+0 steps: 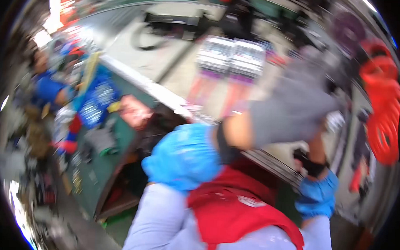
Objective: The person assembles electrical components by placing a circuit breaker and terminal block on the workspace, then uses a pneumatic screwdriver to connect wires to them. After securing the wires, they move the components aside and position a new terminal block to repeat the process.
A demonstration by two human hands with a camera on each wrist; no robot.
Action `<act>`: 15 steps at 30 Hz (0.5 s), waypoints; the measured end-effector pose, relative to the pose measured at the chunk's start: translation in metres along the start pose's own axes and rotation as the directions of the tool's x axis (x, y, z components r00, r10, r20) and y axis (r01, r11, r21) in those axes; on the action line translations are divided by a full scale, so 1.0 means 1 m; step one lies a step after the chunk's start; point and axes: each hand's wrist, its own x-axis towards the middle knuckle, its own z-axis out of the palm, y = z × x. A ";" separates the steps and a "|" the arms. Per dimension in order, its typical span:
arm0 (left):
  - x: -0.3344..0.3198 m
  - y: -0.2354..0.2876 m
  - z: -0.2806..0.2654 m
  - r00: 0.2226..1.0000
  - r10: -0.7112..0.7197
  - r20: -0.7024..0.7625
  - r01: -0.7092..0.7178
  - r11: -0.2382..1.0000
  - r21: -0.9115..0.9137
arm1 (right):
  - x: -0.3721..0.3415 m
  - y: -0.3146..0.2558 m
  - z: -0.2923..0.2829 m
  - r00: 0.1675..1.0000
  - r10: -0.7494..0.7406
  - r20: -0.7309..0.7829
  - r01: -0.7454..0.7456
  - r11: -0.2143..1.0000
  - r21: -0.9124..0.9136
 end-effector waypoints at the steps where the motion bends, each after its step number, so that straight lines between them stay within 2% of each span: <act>1: 0.005 0.002 -0.002 0.996 -0.028 0.091 0.030 0.999 -0.022 | -0.001 0.000 -0.004 0.999 0.031 -0.016 -0.031 1.000 0.002; 2: 0.006 0.000 0.000 0.999 0.051 -0.005 -0.051 0.998 0.045 | -0.004 0.002 -0.008 0.997 0.065 -0.029 -0.064 0.998 0.010; 3: 0.006 0.002 -0.003 0.997 0.075 -0.035 -0.070 0.991 0.111 | -0.004 0.004 -0.009 0.995 0.091 -0.030 -0.090 0.996 0.023; 5: 0.011 0.003 -0.004 0.998 0.058 0.034 -0.061 0.993 0.098 | -0.008 0.004 -0.015 0.991 0.130 -0.034 -0.129 0.991 0.037; 8: 0.017 0.011 -0.019 0.963 -0.085 0.257 0.068 0.995 0.075 | -0.010 0.004 -0.018 0.986 0.163 -0.032 -0.161 0.986 0.052; 10: 0.020 0.016 -0.008 0.974 -0.215 0.071 0.223 0.966 -0.130 | -0.013 0.004 -0.021 0.983 0.181 -0.036 -0.179 0.983 0.048; 12: 0.010 0.011 -0.007 1.000 0.004 -0.004 -0.004 1.000 -0.014 | -0.015 0.006 -0.024 0.981 0.192 -0.041 -0.190 0.981 0.044; 15: 0.005 0.009 0.019 0.958 0.018 -0.285 -0.046 0.995 -0.093 | -0.015 0.008 -0.023 0.978 0.205 -0.042 -0.204 0.978 0.034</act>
